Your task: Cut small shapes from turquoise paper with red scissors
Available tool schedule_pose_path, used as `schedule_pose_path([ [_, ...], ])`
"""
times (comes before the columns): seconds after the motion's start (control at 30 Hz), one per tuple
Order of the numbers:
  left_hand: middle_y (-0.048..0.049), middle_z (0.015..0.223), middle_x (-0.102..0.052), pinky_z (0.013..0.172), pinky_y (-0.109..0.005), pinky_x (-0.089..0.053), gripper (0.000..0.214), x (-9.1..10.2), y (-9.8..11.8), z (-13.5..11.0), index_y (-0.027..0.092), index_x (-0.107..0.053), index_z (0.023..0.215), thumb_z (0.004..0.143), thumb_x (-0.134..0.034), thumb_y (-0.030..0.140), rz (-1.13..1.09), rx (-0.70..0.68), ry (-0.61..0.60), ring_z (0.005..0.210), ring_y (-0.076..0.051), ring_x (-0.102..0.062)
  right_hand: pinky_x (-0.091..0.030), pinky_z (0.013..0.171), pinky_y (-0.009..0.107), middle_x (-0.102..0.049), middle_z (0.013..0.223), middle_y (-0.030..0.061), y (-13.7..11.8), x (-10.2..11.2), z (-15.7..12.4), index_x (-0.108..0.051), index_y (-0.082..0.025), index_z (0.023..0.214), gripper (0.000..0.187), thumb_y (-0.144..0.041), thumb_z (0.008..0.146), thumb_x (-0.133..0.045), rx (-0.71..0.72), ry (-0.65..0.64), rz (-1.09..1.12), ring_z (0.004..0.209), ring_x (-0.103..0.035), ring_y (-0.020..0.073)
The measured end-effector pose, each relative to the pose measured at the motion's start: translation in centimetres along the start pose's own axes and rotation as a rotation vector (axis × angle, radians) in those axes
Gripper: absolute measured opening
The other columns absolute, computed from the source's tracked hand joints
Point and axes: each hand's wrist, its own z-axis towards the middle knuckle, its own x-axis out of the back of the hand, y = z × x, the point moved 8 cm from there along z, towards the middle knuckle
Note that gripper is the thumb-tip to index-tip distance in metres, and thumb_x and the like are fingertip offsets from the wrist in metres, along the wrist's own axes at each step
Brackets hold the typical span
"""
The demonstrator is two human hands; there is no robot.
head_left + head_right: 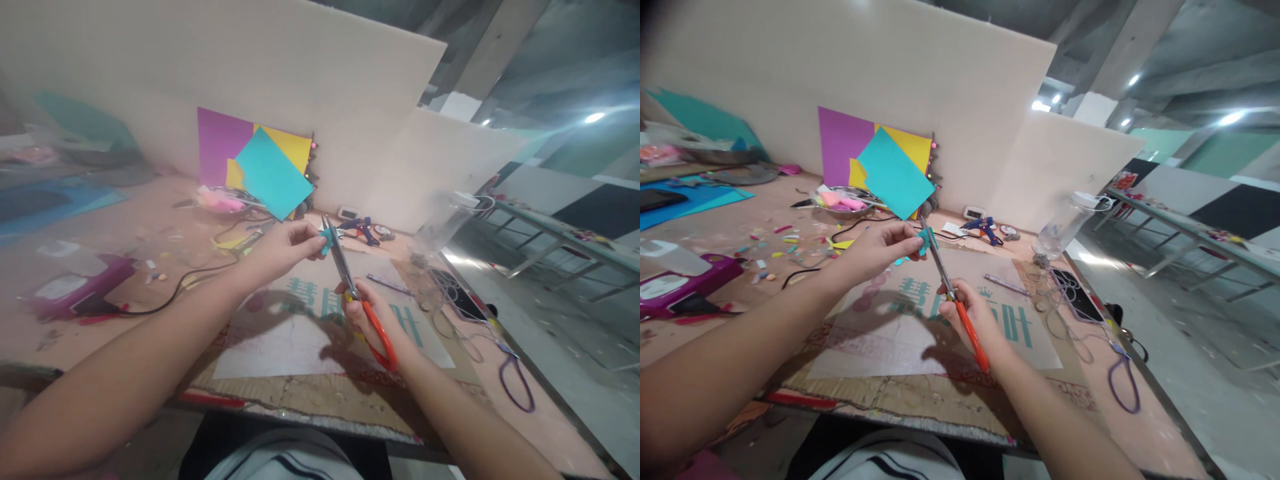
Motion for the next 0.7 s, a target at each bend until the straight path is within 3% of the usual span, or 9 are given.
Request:
schedule_pose_path([
  [0.53,-0.0035,0.082,-0.072,0.075,-0.030,-0.052,0.036,0.42,0.00,0.06,0.016,-0.065,0.083,0.087,-0.073,0.051,-0.070,0.013,0.045,0.077,-0.015,-0.067,-0.022,0.044,0.024,-0.038,0.066,-0.0077,-0.66,-0.25,-0.33,-0.058,-0.021,0.104,0.065,-0.078,0.076,-0.072,-0.021,0.002,-0.002,0.050,-0.028,0.0092],
  [0.7,-0.0038,0.083,-0.074,0.077,-0.031,-0.053,0.035,0.02,-0.38,0.01,0.016,-0.066,0.086,0.089,-0.070,0.052,-0.054,0.026,0.008,0.078,-0.016,-0.068,-0.024,0.044,0.025,-0.039,0.065,-0.0077,-0.62,-0.06,-0.35,-0.058,-0.021,0.104,0.065,-0.079,0.077,-0.070,-0.012,0.027,-0.020,0.050,-0.031,0.0101],
])
